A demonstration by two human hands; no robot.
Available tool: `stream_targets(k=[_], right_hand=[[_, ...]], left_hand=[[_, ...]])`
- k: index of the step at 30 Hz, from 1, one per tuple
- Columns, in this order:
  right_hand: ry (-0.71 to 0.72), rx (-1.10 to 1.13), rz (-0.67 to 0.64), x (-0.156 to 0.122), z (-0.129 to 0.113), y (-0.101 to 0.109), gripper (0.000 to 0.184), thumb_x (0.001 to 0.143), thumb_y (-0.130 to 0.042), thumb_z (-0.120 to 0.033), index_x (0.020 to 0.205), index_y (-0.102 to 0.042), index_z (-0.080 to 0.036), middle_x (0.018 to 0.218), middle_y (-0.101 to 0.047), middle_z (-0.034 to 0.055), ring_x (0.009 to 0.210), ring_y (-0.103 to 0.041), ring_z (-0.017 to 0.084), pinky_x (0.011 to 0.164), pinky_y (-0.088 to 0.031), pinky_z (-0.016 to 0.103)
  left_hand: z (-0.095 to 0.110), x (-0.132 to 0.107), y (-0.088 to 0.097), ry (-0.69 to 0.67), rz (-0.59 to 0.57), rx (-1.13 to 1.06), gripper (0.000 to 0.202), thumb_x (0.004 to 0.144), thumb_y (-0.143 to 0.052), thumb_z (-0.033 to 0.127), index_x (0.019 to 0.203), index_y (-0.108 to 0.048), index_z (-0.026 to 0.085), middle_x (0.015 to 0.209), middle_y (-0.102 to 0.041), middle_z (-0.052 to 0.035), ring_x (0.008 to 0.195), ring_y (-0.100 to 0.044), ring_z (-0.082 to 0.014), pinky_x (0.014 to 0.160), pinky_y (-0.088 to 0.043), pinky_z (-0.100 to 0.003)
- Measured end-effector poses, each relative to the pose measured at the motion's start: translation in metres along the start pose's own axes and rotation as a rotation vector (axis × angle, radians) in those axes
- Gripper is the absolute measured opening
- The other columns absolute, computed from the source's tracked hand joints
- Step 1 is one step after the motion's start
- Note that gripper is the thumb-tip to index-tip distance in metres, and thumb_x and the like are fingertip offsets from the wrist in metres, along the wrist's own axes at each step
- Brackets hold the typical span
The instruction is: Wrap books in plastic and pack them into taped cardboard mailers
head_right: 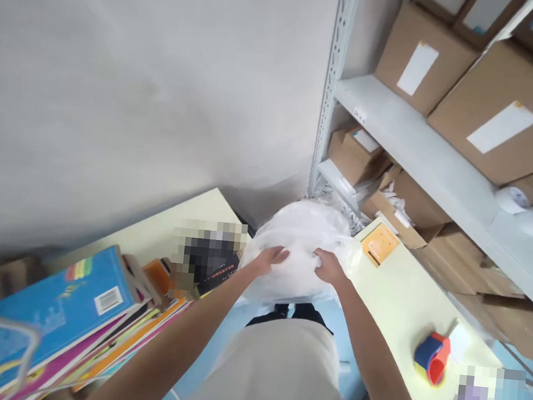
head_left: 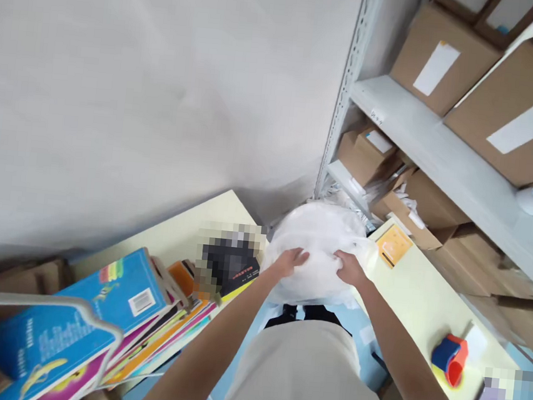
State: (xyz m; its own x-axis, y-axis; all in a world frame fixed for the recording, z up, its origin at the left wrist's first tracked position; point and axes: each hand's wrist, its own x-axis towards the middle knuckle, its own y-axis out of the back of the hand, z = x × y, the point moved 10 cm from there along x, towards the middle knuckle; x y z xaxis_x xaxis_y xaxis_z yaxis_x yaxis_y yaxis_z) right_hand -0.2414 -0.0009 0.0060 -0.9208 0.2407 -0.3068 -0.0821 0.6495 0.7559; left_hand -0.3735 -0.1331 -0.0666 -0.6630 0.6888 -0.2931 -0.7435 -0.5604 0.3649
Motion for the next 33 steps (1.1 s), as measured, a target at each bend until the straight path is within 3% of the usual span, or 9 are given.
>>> stream_targets(k=[2, 4, 8, 12, 18, 22, 25, 29, 33], right_hand=[[-0.073, 0.079, 0.122, -0.007, 0.007, 0.008, 0.047, 0.061, -0.051, -0.003, 0.103, -0.06, -0.022, 0.102, -0.071, 0.0037, 0.1, -0.066, 0.023, 0.088, -0.05, 0.032], [-0.142, 0.118, 0.228, -0.011, 0.014, 0.013, 0.046, 0.065, -0.053, -0.005, 0.107, -0.057, -0.023, 0.104, -0.071, 0.0032, 0.099, -0.067, 0.023, 0.087, -0.051, 0.033], [-0.164, 0.104, 0.337, -0.012, 0.008, 0.021, 0.035, 0.075, -0.054, -0.009, 0.106, -0.058, -0.025, 0.104, -0.071, 0.0037, 0.099, -0.067, 0.023, 0.086, -0.051, 0.034], [-0.119, 0.049, 0.346, -0.015, -0.011, 0.031, 0.033, 0.084, -0.05, -0.017, 0.116, -0.057, -0.021, 0.108, -0.07, 0.0082, 0.102, -0.066, 0.024, 0.09, -0.05, 0.035], [-0.053, 0.146, 0.451, -0.024, -0.028, 0.047, 0.048, 0.089, -0.04, -0.019, 0.137, -0.042, -0.023, 0.119, -0.066, 0.0085, 0.107, -0.064, 0.023, 0.094, -0.049, 0.038], [0.163, 0.151, 0.585, -0.03, -0.054, 0.059, 0.035, 0.089, -0.042, -0.019, 0.121, -0.055, -0.022, 0.131, -0.058, 0.0104, 0.126, -0.051, 0.022, 0.106, -0.041, 0.041], [0.214, 0.102, 0.692, -0.036, -0.063, 0.073, 0.019, 0.09, -0.052, -0.026, 0.104, -0.064, -0.023, 0.124, -0.06, 0.0106, 0.126, -0.049, 0.024, 0.106, -0.04, 0.043], [0.172, 0.026, 0.836, -0.046, -0.067, 0.097, 0.015, 0.089, -0.057, -0.031, 0.086, -0.068, -0.023, 0.116, -0.062, 0.0103, 0.115, -0.054, 0.026, 0.103, -0.04, 0.045], [0.092, -0.016, 0.857, -0.049, -0.067, 0.113, 0.017, 0.091, -0.052, -0.029, 0.091, -0.068, -0.023, 0.107, -0.067, 0.0088, 0.108, -0.058, 0.025, 0.107, -0.033, 0.049]], left_hand=[[0.0, -0.009, 0.002, -0.004, 0.002, 0.041, 0.042, 0.074, -0.059, 0.062, 0.079, -0.066, 0.021, 0.08, -0.072, -0.006, 0.095, -0.066, -0.0282, 0.087, -0.049, -0.036], [0.002, -0.012, 0.011, -0.003, 0.03, 0.078, 0.043, 0.073, -0.06, 0.062, 0.079, -0.065, 0.02, 0.082, -0.072, -0.0081, 0.097, -0.065, -0.0302, 0.09, -0.048, -0.039], [0.019, -0.015, 0.029, -0.054, 0.091, 0.104, 0.046, 0.082, -0.053, 0.058, 0.1, -0.067, 0.018, 0.114, -0.069, -0.0137, 0.117, -0.058, -0.0307, 0.104, -0.04, -0.044], [0.052, -0.029, 0.034, -0.219, 0.103, 0.005, 0.058, 0.09, -0.035, 0.058, 0.12, -0.062, 0.017, 0.138, -0.056, -0.0142, 0.132, -0.048, -0.0263, 0.11, -0.035, -0.043], [0.106, -0.063, 0.021, -0.416, 0.059, 0.273, 0.059, 0.078, -0.064, 0.045, 0.132, -0.053, 0.023, 0.142, -0.053, -0.0099, 0.135, -0.042, -0.0275, 0.116, -0.022, -0.05], [0.132, -0.07, 0.025, -0.465, 0.18, 0.369, 0.024, 0.087, -0.053, 0.032, 0.105, -0.067, 0.023, 0.128, -0.064, -0.0087, 0.129, -0.049, -0.0265, 0.115, -0.022, -0.052], [0.143, -0.072, 0.042, -0.466, 0.328, 0.394, 0.02, 0.087, -0.054, 0.032, 0.082, -0.07, 0.023, 0.123, -0.065, -0.0102, 0.125, -0.05, -0.0291, 0.112, -0.025, -0.053], [0.157, -0.077, 0.07, -0.454, 0.498, 0.369, 0.019, 0.086, -0.056, 0.034, 0.078, -0.07, 0.024, 0.127, -0.061, -0.009, 0.126, -0.047, -0.0315, 0.112, -0.019, -0.058], [0.174, -0.068, 0.085, -0.454, 0.462, 0.224, 0.022, 0.089, -0.05, 0.036, 0.083, -0.067, 0.023, 0.1, -0.071, -0.0069, 0.102, -0.061, -0.0239, 0.106, -0.034, -0.047]])
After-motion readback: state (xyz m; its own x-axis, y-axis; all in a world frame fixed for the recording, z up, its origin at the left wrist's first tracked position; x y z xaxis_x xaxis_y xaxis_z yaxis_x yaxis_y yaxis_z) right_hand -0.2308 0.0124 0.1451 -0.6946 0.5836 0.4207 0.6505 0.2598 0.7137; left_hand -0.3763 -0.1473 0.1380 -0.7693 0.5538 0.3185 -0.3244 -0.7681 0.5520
